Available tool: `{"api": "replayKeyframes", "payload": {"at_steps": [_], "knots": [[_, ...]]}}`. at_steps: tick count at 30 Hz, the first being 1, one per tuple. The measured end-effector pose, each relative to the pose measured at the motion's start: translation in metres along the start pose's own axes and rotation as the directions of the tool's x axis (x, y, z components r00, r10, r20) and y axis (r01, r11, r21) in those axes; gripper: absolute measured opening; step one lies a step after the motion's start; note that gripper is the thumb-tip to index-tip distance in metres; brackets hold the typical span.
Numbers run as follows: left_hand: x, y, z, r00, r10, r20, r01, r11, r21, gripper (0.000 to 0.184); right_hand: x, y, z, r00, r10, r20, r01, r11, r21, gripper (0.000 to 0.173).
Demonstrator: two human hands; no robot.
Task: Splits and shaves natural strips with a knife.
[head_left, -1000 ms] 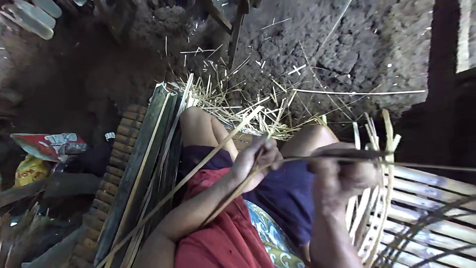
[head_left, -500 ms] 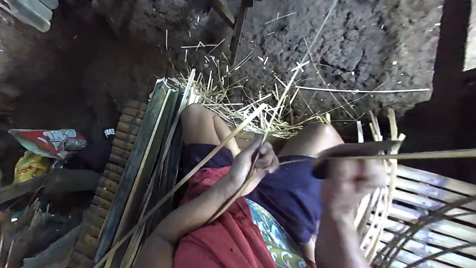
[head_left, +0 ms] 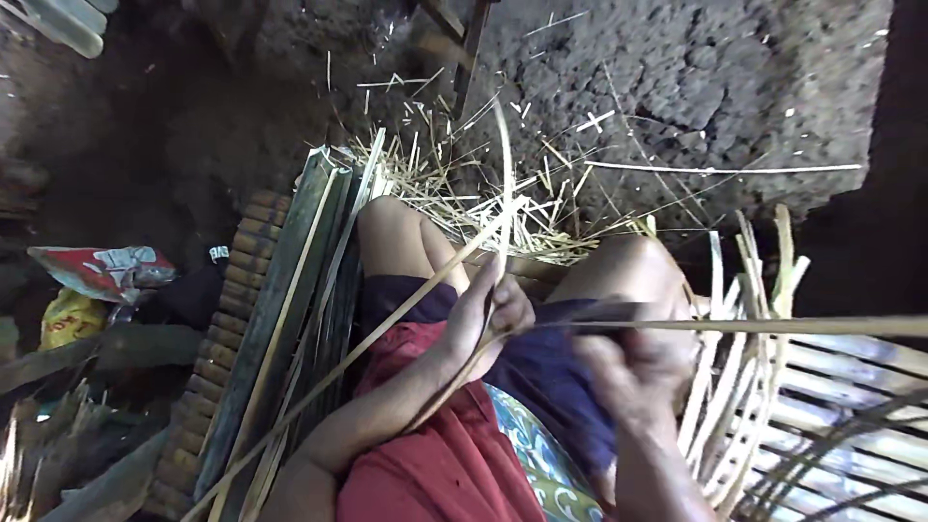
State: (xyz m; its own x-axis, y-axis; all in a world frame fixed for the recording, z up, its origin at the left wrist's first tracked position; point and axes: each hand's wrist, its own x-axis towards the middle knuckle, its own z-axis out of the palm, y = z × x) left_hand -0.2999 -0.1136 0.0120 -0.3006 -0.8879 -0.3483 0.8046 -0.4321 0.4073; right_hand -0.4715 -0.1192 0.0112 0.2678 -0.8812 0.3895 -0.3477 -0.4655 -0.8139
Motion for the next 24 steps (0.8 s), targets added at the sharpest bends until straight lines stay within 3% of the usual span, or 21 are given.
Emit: {"api": "replayKeyframes", "payload": {"at_steps": [3, 6, 8, 10, 13, 18, 22, 24], "knots": [[0.016, 0.006, -0.002, 0.989, 0.047, -0.138, -0.059, 0.995, -0.086, 0.056, -0.009, -0.011, 0.012, 0.986, -0.134, 0.097, 0.132, 0.991, 0.032, 0.04], [0.031, 0.03, -0.02, 0.899, 0.182, -0.398, -0.239, 0.966, -0.097, 0.056, -0.027, -0.028, -0.008, 0.978, -0.151, 0.141, 0.144, 0.988, 0.059, 0.039], [0.031, 0.032, -0.023, 0.915, 0.196, -0.352, -0.222, 0.975, -0.033, 0.056, -0.027, -0.028, -0.01, 0.974, -0.172, 0.146, 0.17, 0.985, 0.026, 0.038], [0.02, 0.019, -0.02, 0.989, 0.083, -0.125, -0.073, 0.994, 0.078, 0.056, -0.017, -0.017, -0.011, 0.99, -0.118, 0.074, 0.124, 0.989, -0.078, 0.042], [-0.002, 0.013, -0.004, 0.994, -0.093, 0.062, 0.084, 0.988, 0.133, 0.055, 0.002, 0.002, -0.021, 0.996, 0.003, -0.09, -0.014, 0.992, -0.125, 0.043], [0.024, 0.02, 0.018, 0.997, 0.063, -0.047, -0.066, 0.996, -0.055, 0.06, 0.017, -0.013, -0.004, 0.988, -0.133, 0.074, 0.138, 0.988, -0.067, 0.042], [0.031, 0.051, -0.006, 0.926, 0.23, -0.301, -0.273, 0.956, -0.111, 0.06, -0.007, -0.037, -0.039, 0.979, -0.112, 0.171, 0.117, 0.993, -0.02, 0.035], [0.015, 0.05, -0.013, 0.926, 0.219, -0.308, -0.253, 0.965, -0.073, 0.06, -0.012, -0.039, -0.044, 0.982, -0.1, 0.161, 0.104, 0.994, -0.017, 0.036]]}}
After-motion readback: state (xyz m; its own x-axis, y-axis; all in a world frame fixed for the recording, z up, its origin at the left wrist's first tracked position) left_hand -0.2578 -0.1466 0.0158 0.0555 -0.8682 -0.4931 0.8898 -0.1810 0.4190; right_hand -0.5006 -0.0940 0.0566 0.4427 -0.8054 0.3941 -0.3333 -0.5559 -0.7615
